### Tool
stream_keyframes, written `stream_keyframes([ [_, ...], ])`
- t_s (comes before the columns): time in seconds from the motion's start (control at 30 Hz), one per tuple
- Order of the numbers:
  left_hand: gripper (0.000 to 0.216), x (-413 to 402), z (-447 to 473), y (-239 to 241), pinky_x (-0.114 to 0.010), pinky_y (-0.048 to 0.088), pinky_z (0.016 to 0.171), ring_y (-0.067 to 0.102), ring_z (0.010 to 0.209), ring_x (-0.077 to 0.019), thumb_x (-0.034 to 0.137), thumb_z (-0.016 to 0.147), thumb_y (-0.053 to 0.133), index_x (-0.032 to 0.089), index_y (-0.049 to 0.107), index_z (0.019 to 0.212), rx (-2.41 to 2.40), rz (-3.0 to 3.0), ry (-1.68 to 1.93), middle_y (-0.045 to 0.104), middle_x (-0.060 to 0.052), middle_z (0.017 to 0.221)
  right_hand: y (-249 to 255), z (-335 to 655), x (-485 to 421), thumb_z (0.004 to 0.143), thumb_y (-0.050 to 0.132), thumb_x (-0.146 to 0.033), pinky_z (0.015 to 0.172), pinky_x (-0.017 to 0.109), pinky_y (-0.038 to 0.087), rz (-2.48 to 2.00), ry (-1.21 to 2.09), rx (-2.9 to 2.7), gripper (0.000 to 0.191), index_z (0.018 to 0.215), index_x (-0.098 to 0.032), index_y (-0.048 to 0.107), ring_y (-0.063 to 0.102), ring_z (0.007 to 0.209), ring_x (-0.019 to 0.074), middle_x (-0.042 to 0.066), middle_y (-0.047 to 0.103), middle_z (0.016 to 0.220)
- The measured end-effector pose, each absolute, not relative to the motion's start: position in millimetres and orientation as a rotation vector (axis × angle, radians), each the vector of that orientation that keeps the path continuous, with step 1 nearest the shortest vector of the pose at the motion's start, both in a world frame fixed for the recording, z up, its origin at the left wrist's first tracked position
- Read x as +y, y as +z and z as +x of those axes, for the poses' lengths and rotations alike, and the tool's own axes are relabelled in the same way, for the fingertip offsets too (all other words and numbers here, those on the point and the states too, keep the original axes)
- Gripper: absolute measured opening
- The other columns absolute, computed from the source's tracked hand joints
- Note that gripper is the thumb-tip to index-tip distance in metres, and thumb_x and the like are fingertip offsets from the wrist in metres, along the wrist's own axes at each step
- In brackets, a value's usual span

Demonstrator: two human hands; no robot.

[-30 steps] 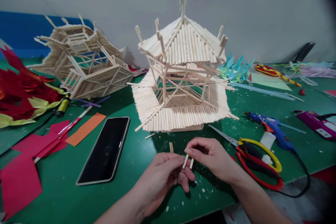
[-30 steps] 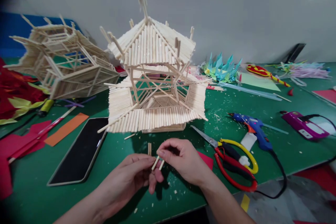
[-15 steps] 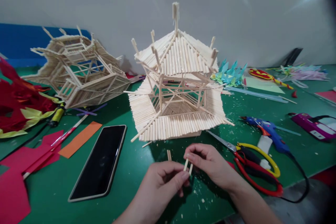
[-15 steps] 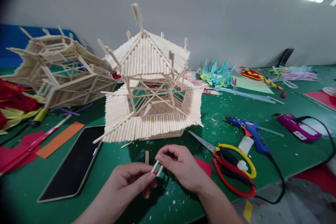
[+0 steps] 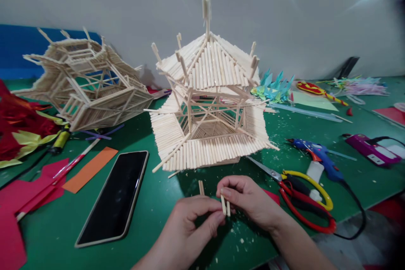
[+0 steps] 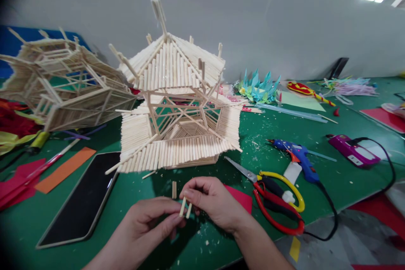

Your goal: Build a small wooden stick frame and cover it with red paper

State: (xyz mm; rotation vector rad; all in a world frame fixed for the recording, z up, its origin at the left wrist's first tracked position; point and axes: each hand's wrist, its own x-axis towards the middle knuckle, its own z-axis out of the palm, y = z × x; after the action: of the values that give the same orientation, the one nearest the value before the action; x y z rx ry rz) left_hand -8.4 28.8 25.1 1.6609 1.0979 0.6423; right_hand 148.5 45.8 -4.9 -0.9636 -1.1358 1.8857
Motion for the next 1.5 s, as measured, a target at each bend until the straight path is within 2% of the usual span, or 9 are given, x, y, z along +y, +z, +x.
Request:
stream_keyframes([
  [0.17, 0.018, 28.6, -8.4, 24.8, -0.022, 0.041, 0.053, 0.052, 0.052, -0.0129, 0.018, 0.074, 0.050, 0.018, 0.066, 0.065, 1.110, 1.599, 0.659, 0.062, -0.003, 0.059, -5.3, 147.7, 46.4, 0.072, 0.059, -0.032, 0.046, 0.017, 0.029, -0.983, 1.892, -1.122, 0.019, 0.073, -0.013, 0.058, 0.039, 0.047, 0.0046, -0.004, 0.050, 0.057],
  [0.33, 0.014, 29.7, -7.4, 25.9, -0.022, 0.041, 0.053, 0.054, 0.055, -0.0144, 0.021, 0.072, 0.054, 0.021, 0.068, 0.071, 1.149, 1.534, 0.676, 0.063, -0.003, 0.062, -3.4, 145.4, 44.3, 0.073, 0.058, -0.033, 0.046, 0.017, 0.028, -1.022, 1.839, -1.090, 0.020, 0.072, -0.013, 0.056, 0.038, 0.047, 0.0049, -0.004, 0.049, 0.057],
  [0.57, 0.013, 30.1, -8.7, 23.9, -0.020, 0.040, 0.047, 0.051, 0.048, -0.0126, 0.022, 0.070, 0.057, 0.020, 0.067, 0.063, 1.273, 1.372, 0.881, 0.058, 0.000, 0.052, 0.2, 139.8, 34.6, 0.076, 0.052, -0.038, 0.044, 0.018, 0.026, -1.179, 1.637, -1.150, 0.024, 0.068, -0.015, 0.052, 0.035, 0.046, 0.0062, -0.006, 0.041, 0.053],
  [0.73, 0.012, 28.0, -9.8, 18.1, -0.022, 0.044, 0.050, 0.054, 0.051, -0.0133, 0.020, 0.065, 0.063, 0.023, 0.070, 0.074, 1.315, 1.261, 1.007, 0.065, -0.001, 0.066, -1.9, 135.7, 29.0, 0.076, 0.052, -0.041, 0.045, 0.018, 0.027, -1.173, 1.637, -1.155, 0.027, 0.070, -0.015, 0.054, 0.035, 0.048, 0.0065, -0.006, 0.039, 0.055],
  [0.87, 0.012, 27.5, -8.6, 17.5, -0.022, 0.044, 0.049, 0.053, 0.050, -0.0133, 0.018, 0.064, 0.064, 0.023, 0.071, 0.073, 1.306, 1.205, 1.053, 0.067, -0.003, 0.074, -4.3, 132.6, 28.8, 0.075, 0.052, -0.042, 0.044, 0.018, 0.025, -1.143, 1.686, -1.129, 0.028, 0.069, -0.015, 0.053, 0.034, 0.047, 0.0058, -0.006, 0.039, 0.055],
  [1.1, 0.010, 28.1, -7.6, 16.7, -0.021, 0.042, 0.046, 0.051, 0.049, -0.0121, 0.018, 0.062, 0.065, 0.022, 0.071, 0.069, 1.257, 1.125, 1.070, 0.066, -0.003, 0.073, -6.3, 130.3, 28.0, 0.077, 0.051, -0.038, 0.043, 0.018, 0.024, -1.112, 1.705, -1.133, 0.026, 0.068, -0.014, 0.051, 0.033, 0.047, 0.0055, -0.006, 0.039, 0.055],
  [1.23, 0.008, 28.6, -7.9, 15.2, -0.019, 0.040, 0.046, 0.049, 0.051, -0.0117, 0.020, 0.063, 0.065, 0.019, 0.069, 0.069, 1.198, 0.997, 1.041, 0.061, -0.001, 0.058, -5.8, 128.6, 27.0, 0.078, 0.049, -0.039, 0.043, 0.018, 0.025, -1.112, 1.728, -1.155, 0.026, 0.068, -0.015, 0.050, 0.033, 0.046, 0.0056, -0.005, 0.041, 0.056],
  [1.5, 0.006, 29.7, -5.5, 13.7, -0.022, 0.040, 0.059, 0.050, 0.060, -0.0116, 0.020, 0.072, 0.058, 0.016, 0.060, 0.070, 1.071, 0.845, 1.031, 0.056, 0.000, 0.065, -2.8, 140.9, 28.3, 0.078, 0.051, -0.033, 0.051, 0.020, 0.035, -1.321, 1.310, -1.390, 0.016, 0.081, -0.018, 0.052, 0.043, 0.058, 0.0098, -0.002, 0.049, 0.066],
])
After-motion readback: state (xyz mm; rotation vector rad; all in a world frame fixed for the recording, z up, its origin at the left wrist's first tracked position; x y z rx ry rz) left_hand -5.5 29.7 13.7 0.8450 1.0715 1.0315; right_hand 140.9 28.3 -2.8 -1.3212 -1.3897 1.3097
